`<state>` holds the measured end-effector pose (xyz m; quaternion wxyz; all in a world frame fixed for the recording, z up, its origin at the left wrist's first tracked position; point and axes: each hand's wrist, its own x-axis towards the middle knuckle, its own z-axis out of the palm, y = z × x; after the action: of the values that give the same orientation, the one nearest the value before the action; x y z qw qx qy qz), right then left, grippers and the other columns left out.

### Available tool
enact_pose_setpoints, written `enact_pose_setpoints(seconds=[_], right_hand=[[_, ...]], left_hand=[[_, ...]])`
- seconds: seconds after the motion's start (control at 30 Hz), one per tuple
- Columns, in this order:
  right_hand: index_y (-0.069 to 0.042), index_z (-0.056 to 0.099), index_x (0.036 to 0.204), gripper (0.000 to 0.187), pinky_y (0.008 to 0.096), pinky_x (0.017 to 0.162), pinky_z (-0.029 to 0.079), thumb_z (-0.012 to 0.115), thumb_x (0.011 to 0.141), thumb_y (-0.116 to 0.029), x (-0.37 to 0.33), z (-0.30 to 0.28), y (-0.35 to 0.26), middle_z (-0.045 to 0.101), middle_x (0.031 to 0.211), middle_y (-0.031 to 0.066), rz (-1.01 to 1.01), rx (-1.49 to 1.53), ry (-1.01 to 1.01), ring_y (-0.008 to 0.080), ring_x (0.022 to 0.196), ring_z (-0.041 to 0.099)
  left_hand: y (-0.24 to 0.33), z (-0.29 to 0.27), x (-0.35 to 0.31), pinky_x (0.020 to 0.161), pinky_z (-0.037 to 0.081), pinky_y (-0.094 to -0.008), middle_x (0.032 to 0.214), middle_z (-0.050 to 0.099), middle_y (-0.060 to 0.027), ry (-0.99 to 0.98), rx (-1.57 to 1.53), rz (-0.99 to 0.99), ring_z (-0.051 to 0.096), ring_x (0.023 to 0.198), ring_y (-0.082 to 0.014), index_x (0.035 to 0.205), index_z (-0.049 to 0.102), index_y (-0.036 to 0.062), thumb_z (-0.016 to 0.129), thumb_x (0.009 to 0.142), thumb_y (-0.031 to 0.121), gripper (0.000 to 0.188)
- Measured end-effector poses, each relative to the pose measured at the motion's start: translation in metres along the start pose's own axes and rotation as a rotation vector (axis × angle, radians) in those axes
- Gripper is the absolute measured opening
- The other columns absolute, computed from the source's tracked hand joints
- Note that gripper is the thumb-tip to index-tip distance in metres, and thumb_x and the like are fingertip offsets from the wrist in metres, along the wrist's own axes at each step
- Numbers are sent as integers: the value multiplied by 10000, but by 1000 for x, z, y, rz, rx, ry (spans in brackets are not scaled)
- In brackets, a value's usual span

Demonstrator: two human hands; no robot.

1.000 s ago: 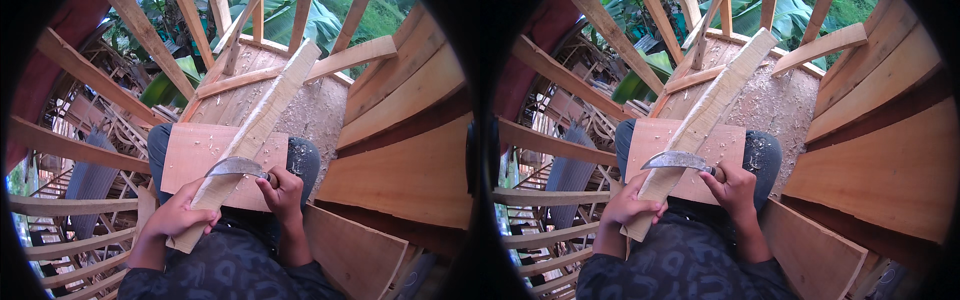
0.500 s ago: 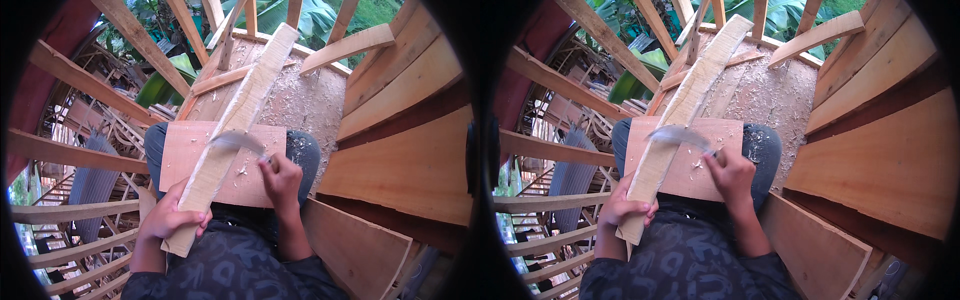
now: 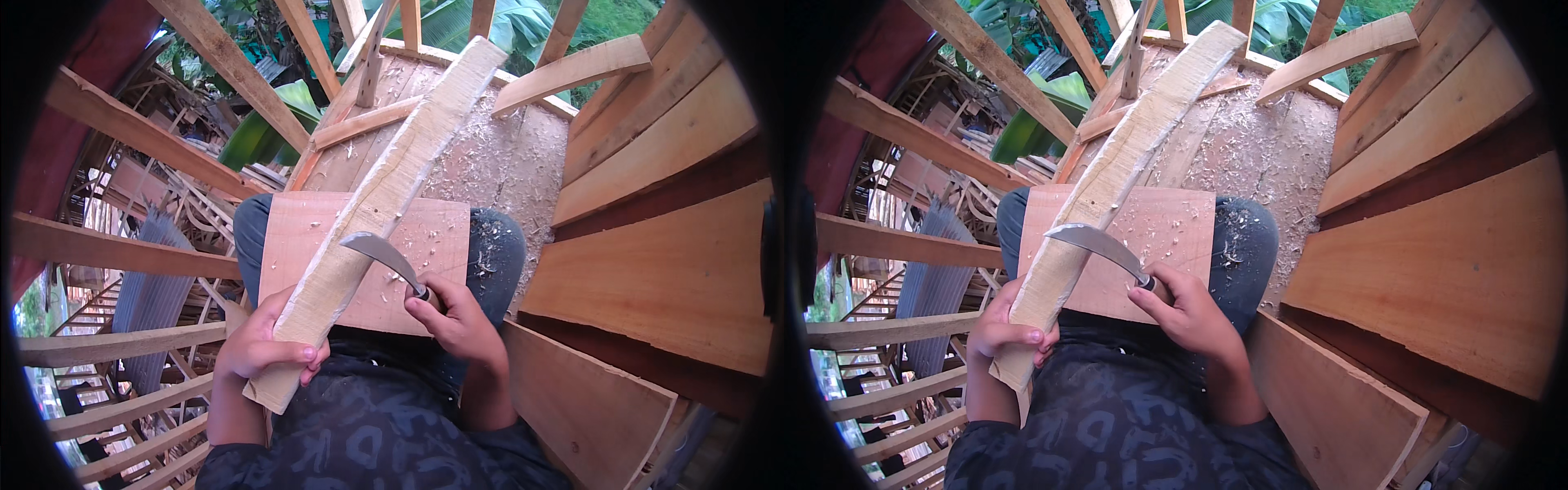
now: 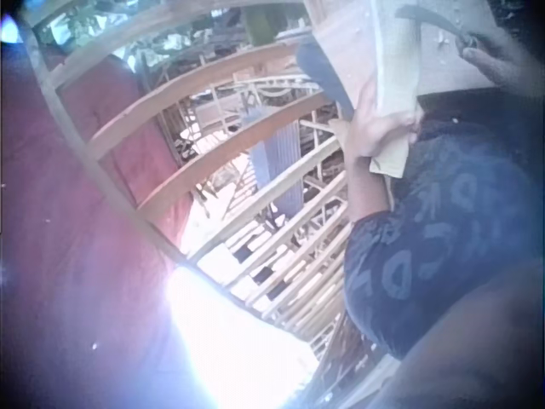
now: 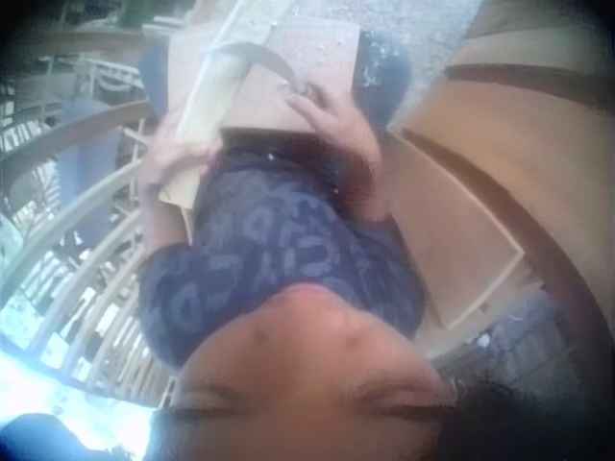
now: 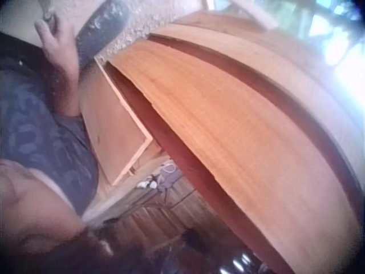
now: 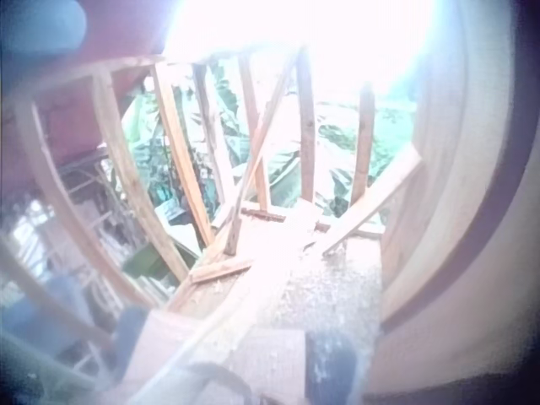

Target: The person sits on the floor and uses a curved knife to shave and shape a long wooden plank. They hold the plank with their left hand and repeatedly scrape the surface with the knife in their right hand, producing wood shavings.

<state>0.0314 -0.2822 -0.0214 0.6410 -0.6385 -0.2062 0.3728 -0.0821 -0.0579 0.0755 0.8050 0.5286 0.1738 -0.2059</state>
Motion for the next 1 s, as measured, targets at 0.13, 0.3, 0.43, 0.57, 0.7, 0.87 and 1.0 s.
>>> enact_pose_setpoints(seconds=[0.13,0.3,0.43,0.57,0.7,0.87,1.0], right_hand=[[-1,562,1064,232,188,482,343,591,861,-109,-10,-19,-9,467,687,-36,-123,68,-125,36,530,430],[-5,504,1227,387,184,437,377,596,856,-69,-6,-19,0,554,669,-3,-95,311,-147,32,492,472],[7,517,1215,374,181,417,364,597,857,-63,-11,-9,-6,543,637,-7,-95,355,-103,27,476,455],[16,530,1208,374,180,413,345,603,849,-58,-5,-11,-2,528,640,-26,-47,453,-45,17,481,447],[25,537,1174,344,169,382,297,576,835,-23,-7,-9,8,510,621,5,-138,389,10,26,441,404],[12,540,1201,366,176,390,324,605,844,-37,-6,-6,5,538,648,-4,-73,490,46,19,463,433],[16,550,1188,364,171,381,313,620,834,-37,-6,-10,3,555,672,16,-28,596,-10,14,454,425]], left_hand=[[1,-5,-4,466,461,-280,670,533,-125,-37,-27,-21,550,524,-168,1288,340,-36,668,692,59,687],[2,-7,-2,463,462,-287,672,530,-119,-62,-7,-2,551,528,-170,1291,334,-37,677,678,45,707],[1,-11,0,460,463,-286,677,528,-116,-46,-36,-31,557,540,-173,1292,329,-37,678,677,41,712],[2,-11,-2,456,464,-281,676,528,-119,-36,-16,-19,558,538,-175,1288,330,-40,680,669,38,715],[1,-13,-3,452,467,-282,670,530,-123,-26,-66,-12,557,525,-175,1284,330,-43,681,658,38,722],[-1,-21,2,450,471,-287,666,535,-130,-44,-68,-7,555,510,-177,1277,328,-39,672,660,45,712],[-4,-22,1,444,469,-287,661,535,-133,-36,-53,-20,552,498,-179,1260,338,-37,672,658,52,693]])
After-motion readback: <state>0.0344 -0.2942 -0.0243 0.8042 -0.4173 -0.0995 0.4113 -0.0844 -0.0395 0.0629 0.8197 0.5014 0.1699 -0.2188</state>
